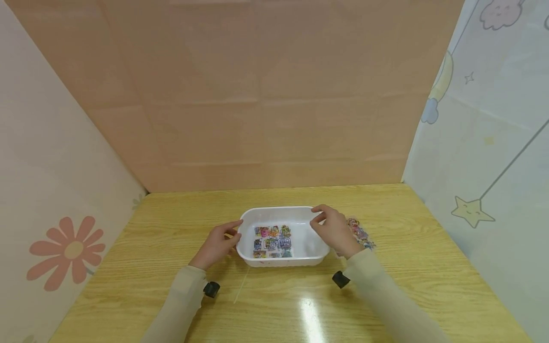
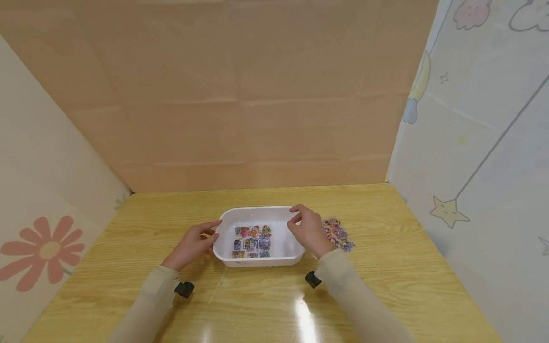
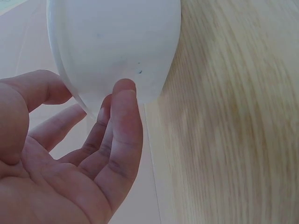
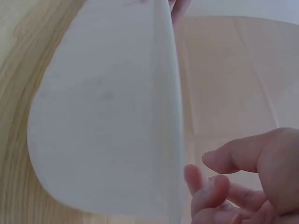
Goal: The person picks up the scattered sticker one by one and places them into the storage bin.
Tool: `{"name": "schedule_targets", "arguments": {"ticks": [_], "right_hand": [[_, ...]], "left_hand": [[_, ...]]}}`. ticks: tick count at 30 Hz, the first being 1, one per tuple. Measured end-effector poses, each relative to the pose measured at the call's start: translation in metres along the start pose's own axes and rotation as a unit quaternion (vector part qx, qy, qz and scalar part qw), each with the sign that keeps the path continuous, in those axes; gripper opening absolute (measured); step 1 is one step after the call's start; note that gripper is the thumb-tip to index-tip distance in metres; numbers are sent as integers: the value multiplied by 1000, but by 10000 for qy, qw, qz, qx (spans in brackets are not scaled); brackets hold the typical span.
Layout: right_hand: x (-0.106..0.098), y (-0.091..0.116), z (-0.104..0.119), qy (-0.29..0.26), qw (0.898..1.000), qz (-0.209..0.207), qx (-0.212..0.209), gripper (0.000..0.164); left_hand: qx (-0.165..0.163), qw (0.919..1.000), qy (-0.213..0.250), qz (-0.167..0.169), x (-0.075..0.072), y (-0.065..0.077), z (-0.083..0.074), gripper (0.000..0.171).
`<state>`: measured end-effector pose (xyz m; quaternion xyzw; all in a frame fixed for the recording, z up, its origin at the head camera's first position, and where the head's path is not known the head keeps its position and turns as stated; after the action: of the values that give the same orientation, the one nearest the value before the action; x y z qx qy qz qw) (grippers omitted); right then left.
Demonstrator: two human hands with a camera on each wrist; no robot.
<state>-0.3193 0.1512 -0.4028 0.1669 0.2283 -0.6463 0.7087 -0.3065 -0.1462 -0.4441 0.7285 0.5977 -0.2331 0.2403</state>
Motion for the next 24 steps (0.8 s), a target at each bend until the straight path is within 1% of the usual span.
{"name": "schedule_targets", "arguments": {"ticks": [3, 6, 9, 13, 17, 20, 24], "right_hand": [[-13, 0, -7, 24, 9997, -250, -13, 35], [-24, 0, -17, -60, 9993, -359, 109, 34], [-33, 1, -29, 56, 9990, -399, 207, 33], [-44, 3, -43, 470, 9979, -377, 235, 35], [-50, 5, -54, 900, 9955, -204, 197, 39], [-52, 5, -63, 1285, 9916, -33, 154, 45], [-55, 3, -81, 1708, 9849, 104, 264, 52]], "left_hand": [[-33, 10000, 11, -21, 0, 0, 2, 44], [-51, 10000, 56, -9, 0, 1, 2, 44], [-53, 9999, 94, 10, 1, 1, 2, 44], [-43, 9999, 110, 29, 1, 1, 1, 44], [-48, 9999, 138, 37, 2, 2, 2, 44], [-58, 9999, 158, 32, 2, 2, 3, 44], [-46, 9998, 172, 9, 2, 2, 3, 45]]}}
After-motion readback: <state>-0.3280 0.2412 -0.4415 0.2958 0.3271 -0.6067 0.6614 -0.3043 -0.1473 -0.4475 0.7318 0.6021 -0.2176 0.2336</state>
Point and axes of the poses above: each hand's wrist, its own y-axis away from the middle knuckle, its own x-axis out of the palm, z = x × y, the point moved 9 cm from there along -y, towards the middle knuckle, and after that the axes turned 11 degrees about -y, right-handed, at the moved point
